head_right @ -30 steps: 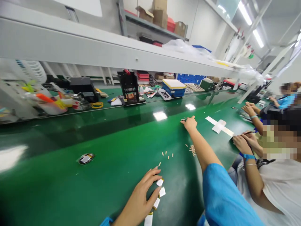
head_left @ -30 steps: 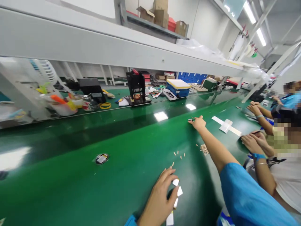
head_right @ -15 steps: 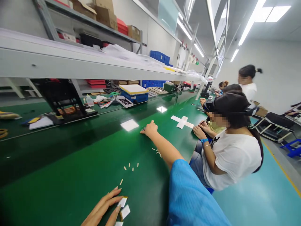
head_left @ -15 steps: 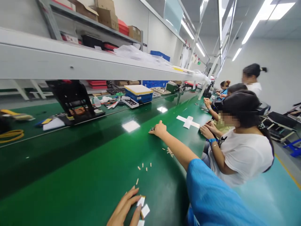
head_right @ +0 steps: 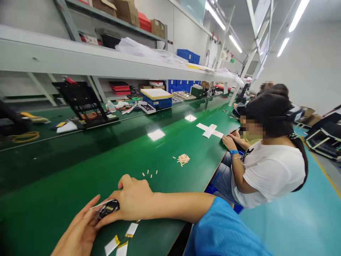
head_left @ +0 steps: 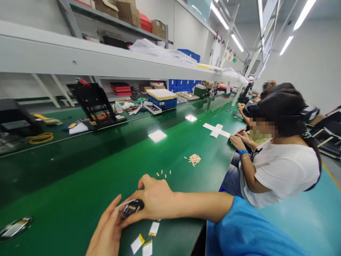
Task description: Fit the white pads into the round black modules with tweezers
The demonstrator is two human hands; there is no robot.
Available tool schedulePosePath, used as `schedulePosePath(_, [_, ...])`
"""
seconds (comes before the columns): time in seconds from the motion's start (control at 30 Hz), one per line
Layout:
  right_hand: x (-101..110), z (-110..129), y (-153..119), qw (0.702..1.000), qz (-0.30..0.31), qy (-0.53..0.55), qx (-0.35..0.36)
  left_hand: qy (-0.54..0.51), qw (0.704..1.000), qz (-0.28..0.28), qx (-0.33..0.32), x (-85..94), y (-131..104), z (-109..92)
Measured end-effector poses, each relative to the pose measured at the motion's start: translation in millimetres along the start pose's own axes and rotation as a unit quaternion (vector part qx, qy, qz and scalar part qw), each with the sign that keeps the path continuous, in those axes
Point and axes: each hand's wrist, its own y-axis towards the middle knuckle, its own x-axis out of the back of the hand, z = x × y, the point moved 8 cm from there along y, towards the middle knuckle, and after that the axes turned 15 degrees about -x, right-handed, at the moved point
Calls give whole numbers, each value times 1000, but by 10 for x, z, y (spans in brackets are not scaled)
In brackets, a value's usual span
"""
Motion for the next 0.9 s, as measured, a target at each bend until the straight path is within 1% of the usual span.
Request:
schedulePosePath(0.07, [-99,1,-77,1000,20,0,0,-28,997,-2,74,-15,-119,6])
schedulePosePath(0.17, [-225,-17,-136,999,54,6,4,-15,992,14,125,-40,-271,-26])
schedulePosePath(0.23, [-277,-18,-163,997,71,28,15,-12,991,33,132,-63,-334,-39])
schedulePosePath(0.3, [-284,-25,-179,994,82,65,26,-12,991,42,125,-59,-367,-44])
schedulePosePath(0.37, [-208,-57,-174,989,72,125,29,-16,993,43,108,-27,-385,-58])
schedulePosePath(0.43, [-44,-142,-138,976,31,214,17,-16,994,51,90,3,-406,-77])
schedulePosePath(0.5, [116,-269,-86,951,-11,310,1,-14,994,75,72,2,-427,-93])
schedulePosePath(0.53, [148,-345,-50,938,-15,346,-18,-16,994,93,62,-14,-436,-93])
schedulePosePath(0.57, [142,-420,-12,924,-4,381,-43,-24,993,102,47,-21,-436,-94])
schedulePosePath(0.67, [-20,-599,75,863,63,486,-125,-22,995,91,14,24,-404,-32])
schedulePosePath(0.73, [-159,-642,92,818,104,540,-167,-5,996,93,11,50,-384,29])
schedulePosePath(0.8, [-261,-620,64,773,136,586,-201,14,994,108,9,48,-389,40])
schedulePosePath(0.9, [-336,-498,-42,708,165,641,-245,59,991,116,-3,67,-442,-6])
